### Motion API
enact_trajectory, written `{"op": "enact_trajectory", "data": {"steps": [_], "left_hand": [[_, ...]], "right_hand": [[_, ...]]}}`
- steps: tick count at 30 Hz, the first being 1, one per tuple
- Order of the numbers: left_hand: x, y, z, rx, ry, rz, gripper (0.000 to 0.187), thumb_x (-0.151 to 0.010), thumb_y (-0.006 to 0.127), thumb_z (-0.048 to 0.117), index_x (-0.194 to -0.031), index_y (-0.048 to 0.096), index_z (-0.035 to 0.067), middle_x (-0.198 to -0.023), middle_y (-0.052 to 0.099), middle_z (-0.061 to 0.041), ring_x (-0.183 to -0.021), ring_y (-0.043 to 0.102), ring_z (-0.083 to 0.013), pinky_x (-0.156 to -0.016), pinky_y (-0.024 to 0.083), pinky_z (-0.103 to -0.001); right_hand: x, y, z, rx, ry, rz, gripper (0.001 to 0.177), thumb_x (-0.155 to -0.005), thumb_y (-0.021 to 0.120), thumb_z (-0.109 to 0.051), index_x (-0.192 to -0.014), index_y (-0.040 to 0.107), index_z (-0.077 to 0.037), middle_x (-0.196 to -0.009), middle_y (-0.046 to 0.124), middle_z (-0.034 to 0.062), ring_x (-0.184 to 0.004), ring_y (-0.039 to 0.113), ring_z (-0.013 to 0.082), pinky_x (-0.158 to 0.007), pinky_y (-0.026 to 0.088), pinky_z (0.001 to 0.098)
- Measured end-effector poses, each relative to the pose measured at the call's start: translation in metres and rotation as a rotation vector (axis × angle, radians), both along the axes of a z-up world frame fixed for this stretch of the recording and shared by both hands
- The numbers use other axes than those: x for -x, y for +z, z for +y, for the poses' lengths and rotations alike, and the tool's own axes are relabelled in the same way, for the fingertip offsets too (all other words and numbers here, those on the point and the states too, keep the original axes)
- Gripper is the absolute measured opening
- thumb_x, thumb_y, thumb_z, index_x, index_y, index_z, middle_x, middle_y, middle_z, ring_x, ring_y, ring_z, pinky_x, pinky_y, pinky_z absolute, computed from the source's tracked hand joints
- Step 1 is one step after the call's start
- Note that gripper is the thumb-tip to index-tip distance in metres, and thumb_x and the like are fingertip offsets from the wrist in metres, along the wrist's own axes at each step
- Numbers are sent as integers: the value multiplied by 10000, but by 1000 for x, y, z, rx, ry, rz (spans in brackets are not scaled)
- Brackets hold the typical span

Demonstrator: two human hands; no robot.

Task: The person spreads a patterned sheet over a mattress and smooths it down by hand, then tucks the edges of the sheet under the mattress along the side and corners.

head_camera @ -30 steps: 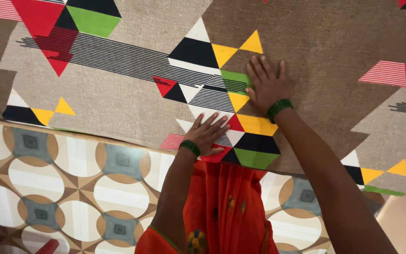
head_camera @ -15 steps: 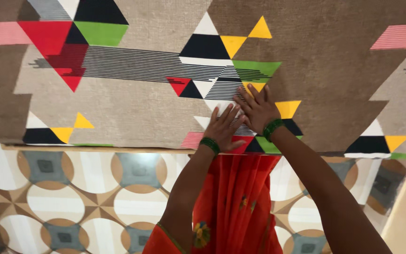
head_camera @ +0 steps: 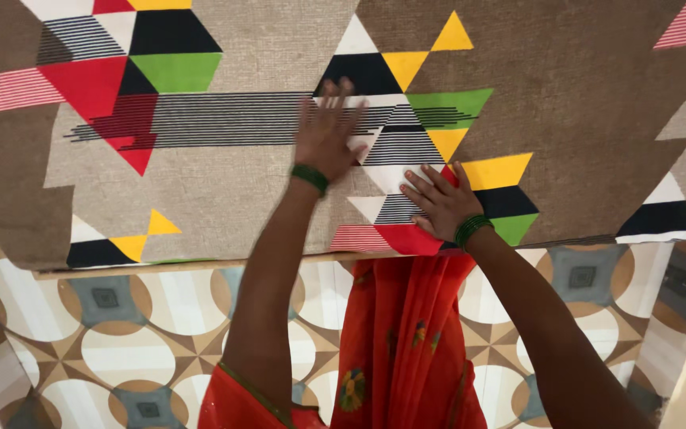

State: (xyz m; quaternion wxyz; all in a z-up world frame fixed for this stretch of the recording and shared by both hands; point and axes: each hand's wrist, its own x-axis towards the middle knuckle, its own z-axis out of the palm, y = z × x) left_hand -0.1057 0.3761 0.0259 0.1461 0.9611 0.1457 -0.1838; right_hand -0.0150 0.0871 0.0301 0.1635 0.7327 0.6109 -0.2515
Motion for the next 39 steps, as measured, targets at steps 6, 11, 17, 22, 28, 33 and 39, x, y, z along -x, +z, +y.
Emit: {"op": "enact_trajectory", "data": {"steps": [6, 11, 17, 22, 28, 33, 39], "left_hand": [[-23, 8, 76, -88, 99, -20, 826, -980, 504, 638, -1672, 188, 316, -1750, 14, -28, -1607, -9, -263, -1294, 13, -554], [-14, 5, 42, -75, -8, 29, 858, -951, 466, 686, -1638, 184, 255, -1720, 7, -54, -1572, -33, -290, -1245, 4, -566], [-2, 14, 37, 4, -63, 41, 828, -924, 489, 678, -1614, 250, 288, -1716, 54, -31, -1576, 3, -292, -1249, 21, -578], [-1, 14, 40, 2, -60, 35, 817, -919, 500, 677, -1610, 263, 310, -1724, 67, -22, -1576, 13, -273, -1251, 36, -573], [-5, 3, 44, 17, -60, 70, 835, -881, 516, 693, -1584, 265, 319, -1701, 64, -6, -1563, 22, -259, -1234, 34, -570], [-1, -5, 44, 45, -36, 25, 839, -865, 582, 672, -1582, 309, 332, -1708, 101, -17, -1569, 44, -268, -1242, 55, -581], [3, -15, 46, 107, 4, -59, 820, -836, 615, 665, -1555, 381, 350, -1701, 158, 3, -1568, 97, -261, -1246, 75, -588]], "right_hand": [[-1, -8, -1, 8, -25, 19, 712, -923, 460, -617, -1572, 271, -391, -1684, 162, -115, -1551, 141, 165, -1228, 42, 623], [-1, -13, -5, -23, -44, 51, 690, -929, 474, -613, -1558, 294, -394, -1682, 195, -109, -1554, 151, 171, -1242, 52, 627], [-3, -9, 2, 109, 9, 33, 674, -956, 433, -611, -1567, 265, -380, -1686, 164, -106, -1557, 130, 169, -1219, 54, 638], [-6, -6, 7, 126, -2, 73, 691, -943, 421, -606, -1568, 244, -370, -1678, 146, -103, -1540, 121, 181, -1211, 45, 644], [-8, 2, 8, 76, 22, 115, 699, -953, 423, -584, -1569, 250, -301, -1674, 152, -36, -1535, 125, 222, -1176, 71, 681], [-35, 16, 39, -82, 36, 271, 730, -917, 483, -596, -1540, 288, -270, -1692, 210, 25, -1508, 171, 283, -1141, 78, 723], [-184, -18, 183, -328, -123, 77, 883, -662, 692, -591, -1470, 462, -318, -1647, 255, 60, -1537, 204, 341, -1140, 151, 723]]}}
